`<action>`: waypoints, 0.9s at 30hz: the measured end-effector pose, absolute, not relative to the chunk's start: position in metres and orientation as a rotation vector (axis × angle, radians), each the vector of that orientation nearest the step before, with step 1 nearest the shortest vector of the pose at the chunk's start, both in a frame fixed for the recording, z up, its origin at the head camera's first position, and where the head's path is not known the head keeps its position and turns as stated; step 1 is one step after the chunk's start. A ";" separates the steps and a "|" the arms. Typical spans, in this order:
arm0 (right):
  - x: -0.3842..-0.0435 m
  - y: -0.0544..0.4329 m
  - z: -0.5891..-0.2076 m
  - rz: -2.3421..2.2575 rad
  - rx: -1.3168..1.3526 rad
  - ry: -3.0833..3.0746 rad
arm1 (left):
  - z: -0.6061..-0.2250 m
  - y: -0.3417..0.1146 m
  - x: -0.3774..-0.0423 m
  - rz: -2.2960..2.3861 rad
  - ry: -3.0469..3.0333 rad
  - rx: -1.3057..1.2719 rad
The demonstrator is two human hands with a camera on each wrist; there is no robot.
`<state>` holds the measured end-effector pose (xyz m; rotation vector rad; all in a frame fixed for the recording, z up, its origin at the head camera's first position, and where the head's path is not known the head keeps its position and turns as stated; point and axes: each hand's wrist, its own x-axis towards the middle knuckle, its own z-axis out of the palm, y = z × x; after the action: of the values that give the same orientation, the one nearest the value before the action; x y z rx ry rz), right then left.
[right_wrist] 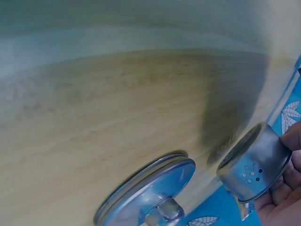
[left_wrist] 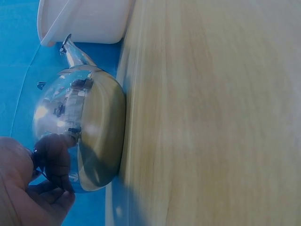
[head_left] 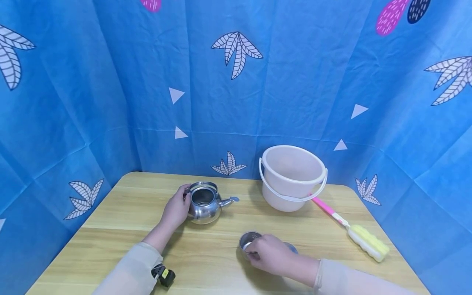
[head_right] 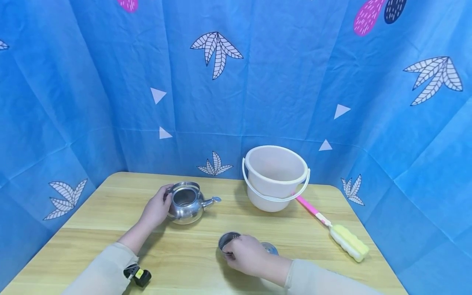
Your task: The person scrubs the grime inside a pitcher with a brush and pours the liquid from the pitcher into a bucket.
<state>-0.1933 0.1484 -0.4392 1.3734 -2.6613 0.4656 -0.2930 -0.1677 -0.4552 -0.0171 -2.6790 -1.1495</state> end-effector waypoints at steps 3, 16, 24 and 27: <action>-0.192 0.150 -0.440 0.467 1.375 -2.664 | -0.454 -0.168 -0.293 -1.153 -2.681 -0.014; -0.189 0.155 -0.445 0.466 1.374 -2.617 | -0.455 -0.168 -0.293 -1.161 -2.676 -0.019; -0.186 0.155 -0.443 0.489 1.353 -2.695 | -0.456 -0.169 -0.293 -1.159 -2.673 -0.022; -0.186 0.156 -0.444 0.481 1.353 -2.692 | -0.456 -0.169 -0.293 -1.158 -2.672 -0.020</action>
<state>-0.1861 0.1561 -0.4443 1.3531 -2.6923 0.4811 -0.2930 -0.1686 -0.4559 -0.0204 -2.6724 -1.1582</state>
